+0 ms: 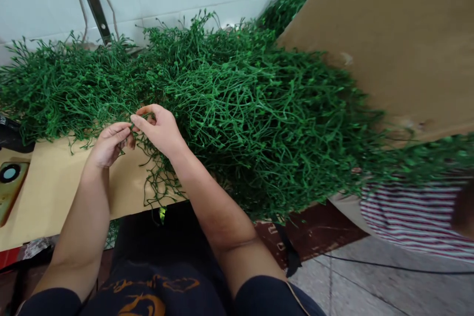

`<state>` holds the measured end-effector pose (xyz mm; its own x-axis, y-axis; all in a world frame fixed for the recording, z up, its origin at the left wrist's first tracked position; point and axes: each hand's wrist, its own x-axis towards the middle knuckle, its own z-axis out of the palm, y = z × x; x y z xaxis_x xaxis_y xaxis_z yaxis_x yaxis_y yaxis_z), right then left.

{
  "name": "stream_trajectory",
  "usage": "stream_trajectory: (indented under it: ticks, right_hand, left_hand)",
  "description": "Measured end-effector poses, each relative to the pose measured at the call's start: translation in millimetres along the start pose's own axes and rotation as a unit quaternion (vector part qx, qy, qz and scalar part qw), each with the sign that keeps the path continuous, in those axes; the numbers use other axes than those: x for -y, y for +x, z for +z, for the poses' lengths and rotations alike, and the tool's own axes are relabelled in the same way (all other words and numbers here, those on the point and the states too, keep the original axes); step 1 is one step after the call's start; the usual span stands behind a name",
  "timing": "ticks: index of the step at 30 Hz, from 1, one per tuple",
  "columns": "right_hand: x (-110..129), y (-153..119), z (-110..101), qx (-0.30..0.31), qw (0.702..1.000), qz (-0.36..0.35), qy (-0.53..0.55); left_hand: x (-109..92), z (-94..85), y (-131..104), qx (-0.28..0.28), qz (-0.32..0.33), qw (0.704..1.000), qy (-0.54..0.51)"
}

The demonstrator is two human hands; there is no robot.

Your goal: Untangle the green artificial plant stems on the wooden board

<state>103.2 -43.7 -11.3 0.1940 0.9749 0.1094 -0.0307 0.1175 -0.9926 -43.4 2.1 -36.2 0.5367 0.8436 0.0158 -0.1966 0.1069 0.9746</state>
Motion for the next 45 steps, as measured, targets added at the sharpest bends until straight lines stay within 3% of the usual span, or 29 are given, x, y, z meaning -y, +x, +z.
stream_trajectory:
  ticks: [3, 8, 16, 20, 26, 28, 33, 37, 43, 45]
  right_hand:
    - [-1.4, 4.8, 2.4, 0.024, 1.000, 0.006, 0.006]
    - [-1.5, 7.4, 3.9, -0.015, 0.998, 0.031, 0.056]
    - [-7.6, 7.6, 6.8, -0.004, 0.996, 0.038, 0.077]
    - [-9.5, 3.9, 12.9, 0.004, 1.000, -0.001, 0.025]
    - [-10.1, 0.2, 14.3, -0.044, 0.991, -0.045, -0.121]
    - [-9.0, -1.7, 14.6, -0.042, 0.988, -0.042, -0.140]
    - [-5.7, -4.7, 16.2, 0.032, 0.994, -0.025, -0.106]
    - [-6.8, -4.2, 14.6, 0.056, 0.994, -0.031, -0.084]
    - [-12.2, -5.1, 12.8, 0.070, 0.990, -0.046, -0.117]
    - [-13.5, -4.6, 12.3, 0.076, 0.988, -0.054, -0.126]
  left_hand:
    - [-0.2, 1.2, 0.5, 0.017, -0.017, 0.998, 0.052]
    - [-0.4, 4.4, 3.7, -0.045, 0.019, 0.989, 0.140]
    - [3.1, 1.0, 5.9, -0.097, 0.060, 0.985, 0.131]
    - [3.7, 0.1, 6.9, -0.113, 0.061, 0.984, 0.127]
    - [3.0, -2.1, 7.6, -0.149, 0.105, 0.976, 0.116]
    - [3.1, -4.7, 8.0, -0.180, 0.124, 0.970, 0.104]
    - [7.8, -13.6, 12.4, -0.233, 0.151, 0.954, 0.110]
    - [14.3, -22.5, 15.9, -0.237, 0.218, 0.933, 0.161]
    - [8.6, -22.4, 6.2, -0.265, 0.328, 0.860, 0.289]
    - [4.5, -17.0, 3.2, -0.222, 0.321, 0.869, 0.303]
